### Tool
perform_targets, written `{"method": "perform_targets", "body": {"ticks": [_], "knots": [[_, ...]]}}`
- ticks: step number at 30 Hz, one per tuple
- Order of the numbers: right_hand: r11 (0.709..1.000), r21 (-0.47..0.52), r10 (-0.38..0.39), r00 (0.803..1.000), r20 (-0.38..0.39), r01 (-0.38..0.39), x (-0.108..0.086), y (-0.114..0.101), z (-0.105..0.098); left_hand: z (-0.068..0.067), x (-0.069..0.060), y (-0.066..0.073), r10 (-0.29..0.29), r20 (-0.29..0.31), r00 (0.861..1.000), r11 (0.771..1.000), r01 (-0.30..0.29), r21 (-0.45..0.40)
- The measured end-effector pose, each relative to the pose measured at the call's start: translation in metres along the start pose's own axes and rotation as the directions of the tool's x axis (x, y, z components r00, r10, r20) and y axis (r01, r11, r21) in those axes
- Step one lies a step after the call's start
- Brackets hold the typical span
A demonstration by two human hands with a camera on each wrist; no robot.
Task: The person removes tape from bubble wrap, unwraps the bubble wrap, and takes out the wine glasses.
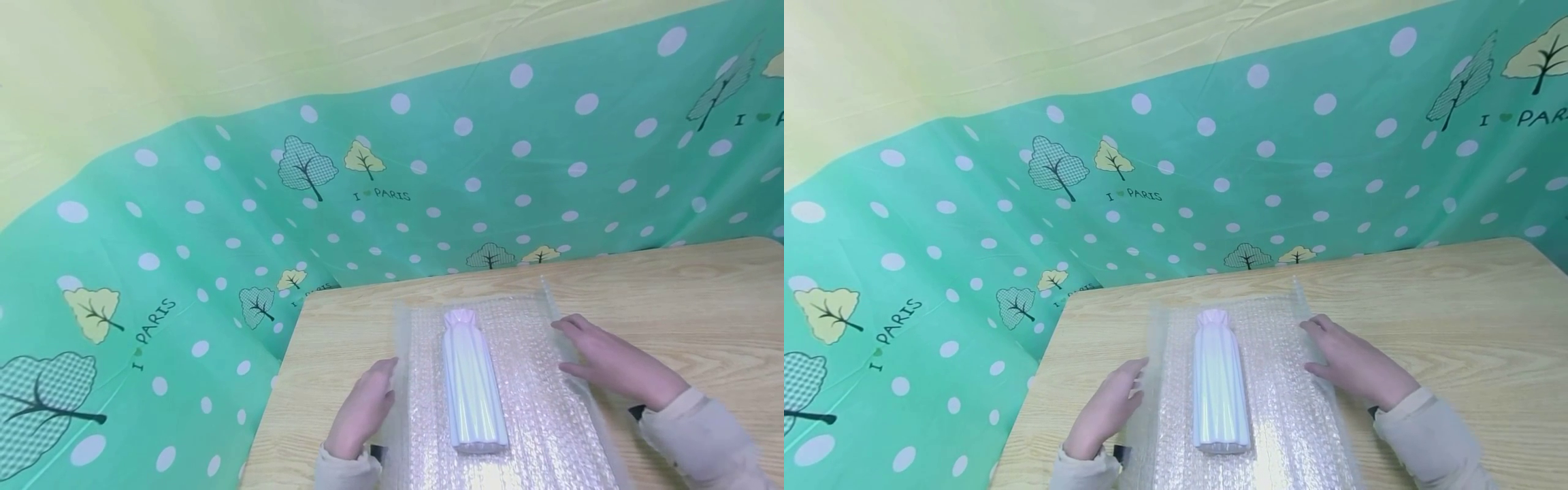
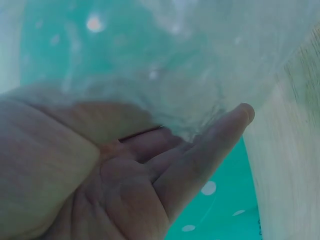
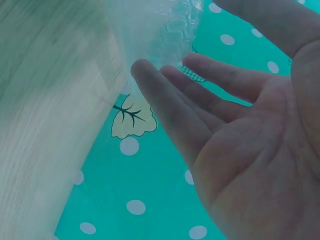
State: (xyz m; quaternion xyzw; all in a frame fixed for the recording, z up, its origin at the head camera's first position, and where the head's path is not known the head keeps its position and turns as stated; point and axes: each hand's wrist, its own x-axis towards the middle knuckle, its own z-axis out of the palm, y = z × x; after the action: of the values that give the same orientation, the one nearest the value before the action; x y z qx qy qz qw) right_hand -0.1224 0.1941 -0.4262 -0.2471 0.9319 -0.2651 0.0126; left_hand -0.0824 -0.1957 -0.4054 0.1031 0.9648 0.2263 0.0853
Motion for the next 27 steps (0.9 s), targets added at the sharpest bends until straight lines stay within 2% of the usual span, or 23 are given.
{"method": "perform_targets", "body": {"ticks": [10,15,27], "knots": [[0.999,0.015,0.038,0.999,0.034,-0.038,-0.003,0.008,-0.006,-0.005,-0.003,-0.007,-0.018,-0.008,1.000,0.999,0.017,-0.052],[0.998,0.031,0.050,0.997,0.051,-0.052,-0.005,0.012,-0.010,-0.007,-0.004,-0.009,-0.054,0.002,0.999,0.995,0.054,-0.086],[0.997,0.023,0.068,0.995,0.077,-0.070,-0.009,0.022,-0.018,-0.013,-0.004,-0.014,-0.080,0.023,0.997,0.992,0.082,-0.095]]}}
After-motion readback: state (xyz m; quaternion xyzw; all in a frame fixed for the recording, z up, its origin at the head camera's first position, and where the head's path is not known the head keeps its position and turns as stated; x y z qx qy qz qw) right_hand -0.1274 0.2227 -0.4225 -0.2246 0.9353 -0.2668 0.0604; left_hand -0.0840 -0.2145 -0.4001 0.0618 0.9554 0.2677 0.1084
